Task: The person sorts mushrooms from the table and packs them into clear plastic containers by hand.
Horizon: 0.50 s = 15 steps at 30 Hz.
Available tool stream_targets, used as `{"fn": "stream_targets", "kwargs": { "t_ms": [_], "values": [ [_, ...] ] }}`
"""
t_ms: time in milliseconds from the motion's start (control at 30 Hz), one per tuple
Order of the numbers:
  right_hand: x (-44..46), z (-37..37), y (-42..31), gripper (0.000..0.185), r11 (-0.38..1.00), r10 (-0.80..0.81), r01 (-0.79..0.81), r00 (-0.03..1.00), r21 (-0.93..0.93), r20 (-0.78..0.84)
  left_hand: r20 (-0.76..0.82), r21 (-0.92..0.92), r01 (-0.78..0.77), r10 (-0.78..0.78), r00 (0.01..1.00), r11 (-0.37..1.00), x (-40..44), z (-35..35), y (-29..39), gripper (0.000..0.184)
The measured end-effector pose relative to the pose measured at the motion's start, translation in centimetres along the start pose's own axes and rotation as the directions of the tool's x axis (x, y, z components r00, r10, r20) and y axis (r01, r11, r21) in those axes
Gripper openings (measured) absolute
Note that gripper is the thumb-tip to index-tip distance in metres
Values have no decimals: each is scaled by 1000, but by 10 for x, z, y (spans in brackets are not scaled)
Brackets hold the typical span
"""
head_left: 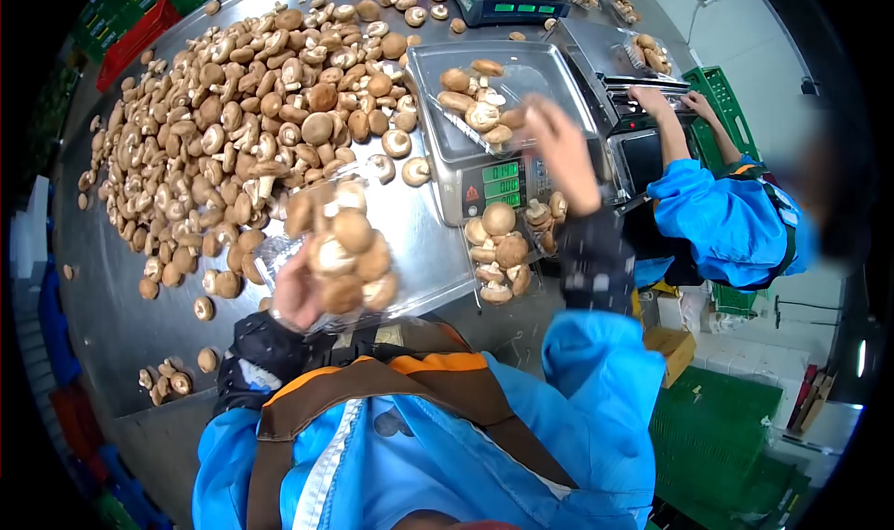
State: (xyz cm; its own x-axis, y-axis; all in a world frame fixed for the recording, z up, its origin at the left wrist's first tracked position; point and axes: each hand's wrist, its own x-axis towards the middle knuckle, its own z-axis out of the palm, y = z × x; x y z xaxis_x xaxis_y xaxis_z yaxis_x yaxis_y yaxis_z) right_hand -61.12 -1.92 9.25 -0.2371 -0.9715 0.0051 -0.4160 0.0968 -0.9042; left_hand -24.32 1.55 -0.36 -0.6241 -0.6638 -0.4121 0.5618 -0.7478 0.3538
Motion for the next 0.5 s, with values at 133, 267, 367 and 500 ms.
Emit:
{"fn": "stream_targets", "kwargs": {
  "t_ms": [133,267,367,500],
  "values": [
    [106,-4,51,59,880,-309,259,949,-397,-66,-218,34,-204,206,954,978,-45,-32,7,45],
    [130,28,75,74,869,-145,165,986,-467,78,-275,-30,-293,274,922,956,-78,-63,2,44],
    [91,44,44,85,726,-250,223,967,-650,52,-296,-82,-338,301,907,938,-88,-65,1,44],
    [64,64,48,95,657,-352,251,936,-711,6,-353,-105,-396,338,872,912,-90,-79,-5,45]
  ]
}}
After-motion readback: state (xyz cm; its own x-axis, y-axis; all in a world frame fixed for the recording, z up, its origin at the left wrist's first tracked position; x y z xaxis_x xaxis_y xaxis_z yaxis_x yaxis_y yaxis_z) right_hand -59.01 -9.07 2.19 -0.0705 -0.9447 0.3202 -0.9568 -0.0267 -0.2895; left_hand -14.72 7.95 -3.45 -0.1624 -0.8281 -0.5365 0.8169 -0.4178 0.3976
